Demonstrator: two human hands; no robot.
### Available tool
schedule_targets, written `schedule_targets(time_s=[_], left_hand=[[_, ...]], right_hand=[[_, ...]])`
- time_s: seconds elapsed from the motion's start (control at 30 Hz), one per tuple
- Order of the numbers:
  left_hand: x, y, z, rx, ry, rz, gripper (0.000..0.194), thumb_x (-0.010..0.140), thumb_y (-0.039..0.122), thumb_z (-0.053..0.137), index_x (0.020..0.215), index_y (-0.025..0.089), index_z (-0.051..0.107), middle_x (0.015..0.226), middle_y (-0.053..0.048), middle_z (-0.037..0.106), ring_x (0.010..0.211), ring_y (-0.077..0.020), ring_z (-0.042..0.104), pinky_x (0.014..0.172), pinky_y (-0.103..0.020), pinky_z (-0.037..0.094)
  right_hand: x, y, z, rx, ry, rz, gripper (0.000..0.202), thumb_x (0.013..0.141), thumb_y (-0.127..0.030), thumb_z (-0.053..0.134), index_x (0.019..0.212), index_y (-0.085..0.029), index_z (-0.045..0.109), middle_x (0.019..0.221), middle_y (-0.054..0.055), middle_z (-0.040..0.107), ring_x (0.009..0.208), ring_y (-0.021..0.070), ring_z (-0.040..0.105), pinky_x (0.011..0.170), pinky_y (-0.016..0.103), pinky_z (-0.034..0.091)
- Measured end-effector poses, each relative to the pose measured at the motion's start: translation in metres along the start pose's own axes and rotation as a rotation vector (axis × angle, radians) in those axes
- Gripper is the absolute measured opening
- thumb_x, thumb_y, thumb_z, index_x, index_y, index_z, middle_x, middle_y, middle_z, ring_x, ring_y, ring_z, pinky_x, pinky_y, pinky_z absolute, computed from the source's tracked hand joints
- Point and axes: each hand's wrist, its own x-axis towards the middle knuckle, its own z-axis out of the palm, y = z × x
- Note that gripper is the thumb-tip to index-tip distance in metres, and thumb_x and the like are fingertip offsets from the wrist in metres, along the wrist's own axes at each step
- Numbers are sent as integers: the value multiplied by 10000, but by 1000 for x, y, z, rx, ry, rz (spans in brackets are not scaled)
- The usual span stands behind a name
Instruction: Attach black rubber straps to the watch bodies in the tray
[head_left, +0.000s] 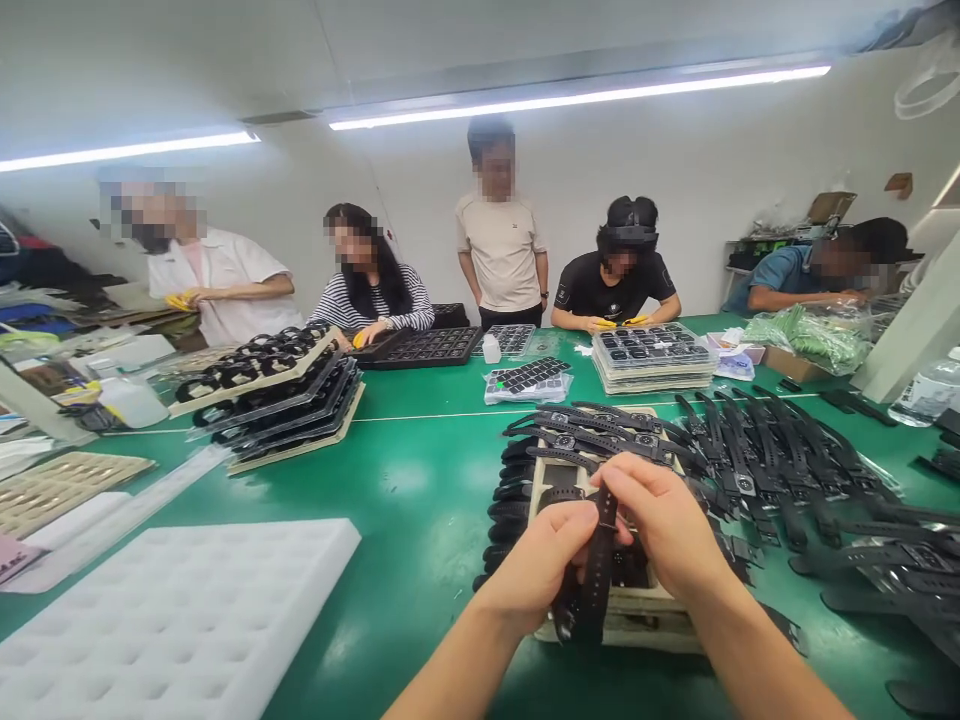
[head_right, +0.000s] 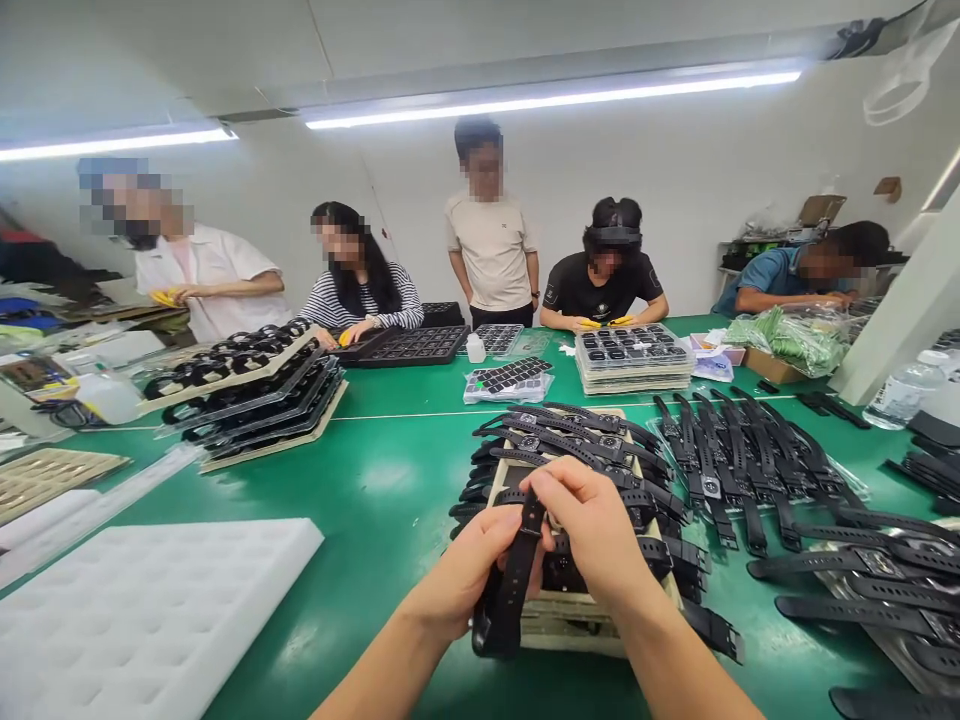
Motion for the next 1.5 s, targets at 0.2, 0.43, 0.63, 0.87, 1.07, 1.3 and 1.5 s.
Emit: schedule_targets(time_s=[0.2, 0.43, 0.63, 0.87, 1.07, 1.3, 1.5], left_hand=[[5, -14, -3, -91, -141, -44, 521, 889, 627, 627, 970, 115, 672, 581, -36, 649, 494, -159, 647, 507, -251, 554], [6, -20, -4, -160, -223, -42, 458, 962, 528, 572, 943, 81, 669, 622, -64, 670, 425, -110, 578, 415, -216, 538], [6, -21, -6, -155, -235, -36, 467, 958, 540, 580, 969, 84, 676, 631, -59, 671, 377, -88, 529, 380, -198, 484], [7, -21, -6, -175, -251, -30, 472, 948, 543, 607, 948, 79, 693, 632, -66, 683, 361, -86, 540, 371, -183, 473], [9, -21, -8, -155, -265, -34, 474, 914, 553, 655, 959, 83, 696, 648, -71, 694, 377, -97, 565, 388, -194, 485], [9, -17, -9, -60, -252, -58, 544, 857, 622, 691, 879, 78, 706, 646, -70, 681, 401, -108, 580, 406, -203, 473], [7, -14, -1, 19, -147, 3, 587, 831, 653, 702, 958, 82, 755, 661, -41, 639, 428, -90, 552, 424, -199, 464]], right_hand=[[1, 1, 3, 158, 198, 33, 404, 821, -583, 775, 876, -194, 684, 727, -16, 619, 469, 79, 450, 362, 182, 361], [3, -1, 4, 153, 263, -8, 439, 832, -615, 759, 878, -190, 663, 705, -27, 643, 478, 59, 486, 430, 150, 402], [4, 0, 3, 174, 247, 21, 454, 816, -619, 773, 883, -186, 654, 697, -28, 648, 473, 57, 492, 427, 148, 401], [4, -2, 6, 204, 247, 58, 473, 768, -621, 801, 876, -187, 649, 666, -34, 638, 438, 56, 450, 358, 151, 339], [5, -1, 6, 227, 232, 76, 469, 765, -615, 805, 895, -191, 652, 679, -39, 623, 427, 58, 429, 322, 157, 311], [6, 0, 6, 201, 235, 59, 471, 777, -619, 797, 898, -186, 659, 670, -40, 620, 457, 59, 458, 384, 147, 364], [5, 1, 7, 212, 200, 76, 464, 809, -627, 766, 935, -202, 630, 709, -50, 619, 401, 41, 408, 318, 141, 320]])
